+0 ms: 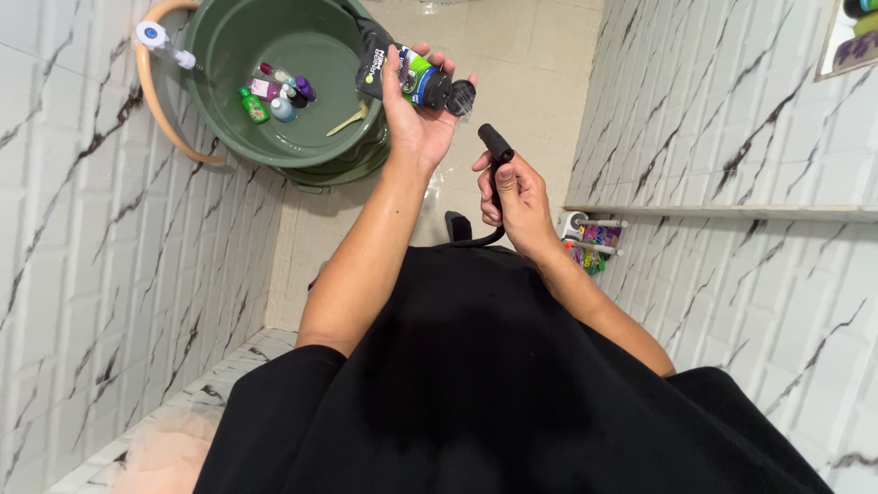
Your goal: The person rinses a white tube with a handheld shower head, then wipes it dry with a cloth. They place the tube on a shelf and rinse a black tube with the shower head.
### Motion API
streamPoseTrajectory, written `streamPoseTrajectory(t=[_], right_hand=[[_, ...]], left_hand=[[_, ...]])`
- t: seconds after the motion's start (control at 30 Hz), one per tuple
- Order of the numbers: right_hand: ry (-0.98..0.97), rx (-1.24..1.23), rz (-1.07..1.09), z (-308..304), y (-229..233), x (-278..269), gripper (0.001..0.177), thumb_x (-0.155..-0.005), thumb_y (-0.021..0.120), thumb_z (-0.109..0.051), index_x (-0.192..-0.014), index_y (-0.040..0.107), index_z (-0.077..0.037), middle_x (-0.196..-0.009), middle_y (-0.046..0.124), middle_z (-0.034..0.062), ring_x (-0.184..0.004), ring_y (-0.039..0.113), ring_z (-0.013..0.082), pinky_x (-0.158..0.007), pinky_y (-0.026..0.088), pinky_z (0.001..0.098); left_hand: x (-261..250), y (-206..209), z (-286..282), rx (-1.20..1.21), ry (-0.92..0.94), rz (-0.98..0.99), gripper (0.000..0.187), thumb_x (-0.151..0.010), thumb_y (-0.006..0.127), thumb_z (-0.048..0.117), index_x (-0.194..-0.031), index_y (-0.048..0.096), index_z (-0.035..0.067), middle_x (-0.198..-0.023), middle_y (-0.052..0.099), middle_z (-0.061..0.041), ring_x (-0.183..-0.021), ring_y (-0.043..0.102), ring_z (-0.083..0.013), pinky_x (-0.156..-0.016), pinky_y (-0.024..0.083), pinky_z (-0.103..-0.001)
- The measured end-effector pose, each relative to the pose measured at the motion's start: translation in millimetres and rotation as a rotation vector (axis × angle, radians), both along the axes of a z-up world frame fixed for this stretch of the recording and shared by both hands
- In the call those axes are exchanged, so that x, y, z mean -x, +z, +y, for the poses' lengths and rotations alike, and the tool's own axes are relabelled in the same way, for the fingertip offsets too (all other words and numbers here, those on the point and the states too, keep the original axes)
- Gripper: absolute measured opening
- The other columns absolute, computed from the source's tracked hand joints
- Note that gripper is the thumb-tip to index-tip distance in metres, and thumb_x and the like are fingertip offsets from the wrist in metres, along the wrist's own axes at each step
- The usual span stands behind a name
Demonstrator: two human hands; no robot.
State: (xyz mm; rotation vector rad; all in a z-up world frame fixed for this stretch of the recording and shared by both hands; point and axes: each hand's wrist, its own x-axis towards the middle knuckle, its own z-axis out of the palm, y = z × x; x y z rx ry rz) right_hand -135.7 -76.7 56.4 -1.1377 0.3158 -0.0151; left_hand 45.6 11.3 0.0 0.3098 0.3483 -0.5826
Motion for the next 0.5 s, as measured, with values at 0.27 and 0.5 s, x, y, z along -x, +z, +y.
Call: streamPoseTrajectory(t=[0.27,0.5], right_hand=[[0.054,0.030,-0.053,-4,6,1,0.055,-0.106,0.051,-0.052,-0.125,0.054,-0.001,-0.085,0.049,0.0002,-0.062,0.043,0.0055,-0.054,0.034,0.0209],[0.058,0.094,-0.051,-5,8,-1,0.053,-0.106,0.053,-0.051,-0.124,0.056,-0.001,-0.085,0.049,-0.0002,-0.062,0.043,0.0048,-0.053,0.035,0.0204]], left_hand=[[3,-10,-10,-0.020,-0.005,-0.011,0.040,-0.095,0.063,0.048,-0.110,0.061,0.010,-0.094,0.067,-0.006,-0.091,0.067,-0.0191,-0.093,0.058,-0.057],[5,-18,-16,-0.129,0.012,-0.066,0.041,-0.096,0.066,0.046,-0.114,0.060,0.010,-0.098,0.068,-0.007,-0.092,0.066,-0.0189,-0.088,0.058,-0.045]])
